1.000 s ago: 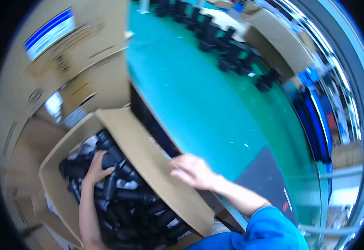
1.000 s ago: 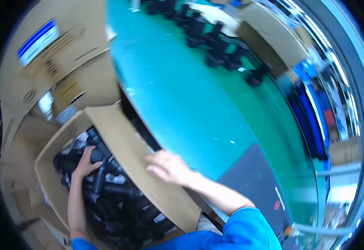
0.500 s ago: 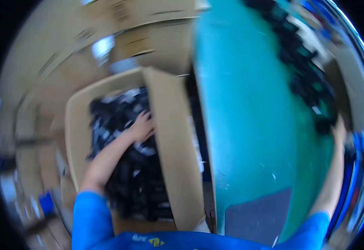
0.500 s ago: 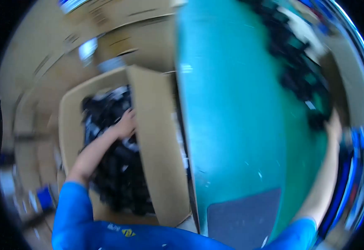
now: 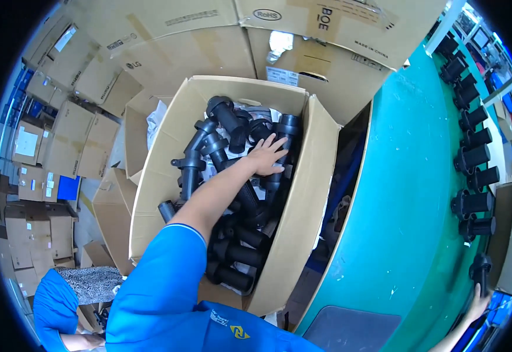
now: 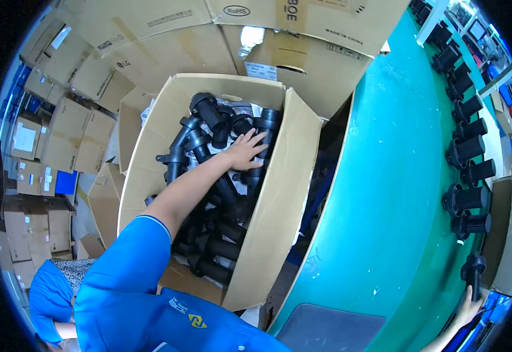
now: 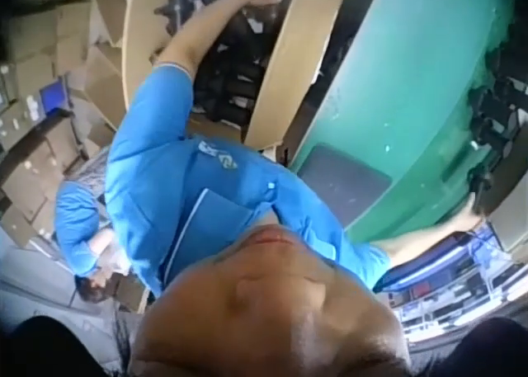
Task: The person packs electronic components by hand from a conveyor line into cardboard boxes, then covers the components with protective paper.
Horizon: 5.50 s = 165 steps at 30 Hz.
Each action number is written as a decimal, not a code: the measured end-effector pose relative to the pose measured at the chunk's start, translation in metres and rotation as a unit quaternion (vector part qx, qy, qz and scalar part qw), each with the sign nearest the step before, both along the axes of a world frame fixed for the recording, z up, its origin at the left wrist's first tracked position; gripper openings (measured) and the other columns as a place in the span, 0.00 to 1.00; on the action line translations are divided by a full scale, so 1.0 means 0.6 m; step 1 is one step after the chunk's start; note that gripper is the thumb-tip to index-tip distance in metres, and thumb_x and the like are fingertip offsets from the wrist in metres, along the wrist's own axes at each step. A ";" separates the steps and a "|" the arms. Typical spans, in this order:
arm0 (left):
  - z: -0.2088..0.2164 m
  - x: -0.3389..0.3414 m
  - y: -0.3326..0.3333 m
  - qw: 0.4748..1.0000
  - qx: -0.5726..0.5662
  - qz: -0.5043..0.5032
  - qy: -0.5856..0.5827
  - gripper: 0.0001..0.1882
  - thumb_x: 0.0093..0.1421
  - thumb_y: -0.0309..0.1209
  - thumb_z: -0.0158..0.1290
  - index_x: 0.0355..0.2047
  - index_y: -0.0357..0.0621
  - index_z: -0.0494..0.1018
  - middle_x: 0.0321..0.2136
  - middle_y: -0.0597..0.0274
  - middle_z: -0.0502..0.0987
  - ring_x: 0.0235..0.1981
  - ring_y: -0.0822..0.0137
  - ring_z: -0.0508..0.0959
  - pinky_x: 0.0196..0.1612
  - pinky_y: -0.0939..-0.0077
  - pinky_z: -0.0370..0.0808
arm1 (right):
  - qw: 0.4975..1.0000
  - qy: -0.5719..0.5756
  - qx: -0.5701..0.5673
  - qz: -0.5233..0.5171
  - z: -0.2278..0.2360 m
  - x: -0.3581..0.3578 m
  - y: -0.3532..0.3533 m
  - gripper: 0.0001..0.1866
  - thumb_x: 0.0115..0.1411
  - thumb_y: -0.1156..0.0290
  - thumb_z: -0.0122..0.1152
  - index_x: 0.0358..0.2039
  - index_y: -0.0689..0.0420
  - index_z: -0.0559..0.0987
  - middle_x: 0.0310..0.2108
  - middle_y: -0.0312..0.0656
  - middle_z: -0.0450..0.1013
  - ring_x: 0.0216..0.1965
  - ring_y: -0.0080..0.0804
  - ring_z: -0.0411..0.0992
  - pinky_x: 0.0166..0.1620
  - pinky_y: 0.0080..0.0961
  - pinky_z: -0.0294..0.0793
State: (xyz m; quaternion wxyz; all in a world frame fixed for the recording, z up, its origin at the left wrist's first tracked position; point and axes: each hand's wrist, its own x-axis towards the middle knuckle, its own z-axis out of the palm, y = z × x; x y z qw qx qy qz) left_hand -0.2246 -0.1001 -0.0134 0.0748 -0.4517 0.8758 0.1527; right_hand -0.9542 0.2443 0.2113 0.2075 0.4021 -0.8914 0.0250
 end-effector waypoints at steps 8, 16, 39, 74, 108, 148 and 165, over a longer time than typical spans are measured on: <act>0.019 0.054 0.131 0.960 -0.058 0.116 0.249 0.27 0.55 0.40 0.53 0.53 0.42 0.66 0.61 0.45 0.53 0.64 0.41 0.46 0.63 0.46 0.45 | 0.606 -0.725 -0.328 0.005 -0.016 0.504 -0.025 0.28 0.57 0.48 0.56 0.47 0.59 0.68 0.32 0.47 0.73 0.28 0.36 0.74 0.27 0.27 0.78; 0.044 0.176 0.292 0.950 0.006 0.147 0.274 0.23 0.56 0.39 0.53 0.50 0.41 0.68 0.59 0.44 0.57 0.62 0.42 0.51 0.63 0.51 0.51 | 0.596 -0.790 0.018 0.140 -0.139 0.986 -0.301 0.28 0.55 0.53 0.59 0.46 0.64 0.69 0.32 0.46 0.74 0.30 0.36 0.76 0.28 0.25 0.78; 0.174 0.489 0.615 0.839 -0.060 0.292 0.454 0.14 0.59 0.33 0.51 0.43 0.39 0.71 0.46 0.50 0.70 0.48 0.52 0.71 0.52 0.63 0.69 | 0.857 -0.256 0.325 0.307 -0.436 1.010 -0.439 0.48 0.58 0.62 0.53 0.64 0.52 0.29 0.38 0.60 0.73 0.41 0.49 0.73 0.45 0.35 0.71; 0.084 0.709 1.117 0.619 -0.021 0.704 0.348 0.13 0.57 0.38 0.46 0.35 0.42 0.73 0.34 0.48 0.75 0.35 0.47 0.76 0.39 0.56 0.72 | 0.418 -0.221 0.408 0.781 -0.130 1.531 -0.640 0.34 0.51 0.52 0.57 0.56 0.55 0.63 0.53 0.52 0.64 0.50 0.49 0.65 0.52 0.47 0.64; -0.100 0.550 1.326 0.382 0.027 0.856 0.347 0.14 0.56 0.41 0.50 0.33 0.44 0.76 0.31 0.46 0.78 0.35 0.47 0.77 0.37 0.55 0.73 | 0.440 -0.293 0.261 0.808 0.073 2.009 -0.219 0.13 0.62 0.65 0.52 0.36 0.63 0.76 0.16 0.26 0.61 0.16 0.10 0.56 0.18 0.14 0.52; -0.222 0.787 1.085 0.393 0.106 0.864 0.295 0.19 0.48 0.32 0.58 0.41 0.42 0.72 0.43 0.46 0.68 0.46 0.46 0.68 0.45 0.54 0.66 | 0.675 -0.688 0.263 -0.039 -1.278 2.322 0.074 0.04 0.59 0.76 0.46 0.33 0.60 0.69 0.30 0.42 0.71 0.29 0.39 0.71 0.26 0.40 0.73; -0.179 0.949 0.938 0.626 0.183 0.715 0.251 0.16 0.52 0.34 0.53 0.40 0.40 0.68 0.42 0.45 0.66 0.44 0.46 0.67 0.46 0.54 0.67 | 0.524 -0.511 0.250 0.634 -0.597 2.367 -0.238 0.10 0.58 0.70 0.57 0.37 0.60 0.76 0.27 0.45 0.75 0.29 0.33 0.75 0.35 0.25 0.72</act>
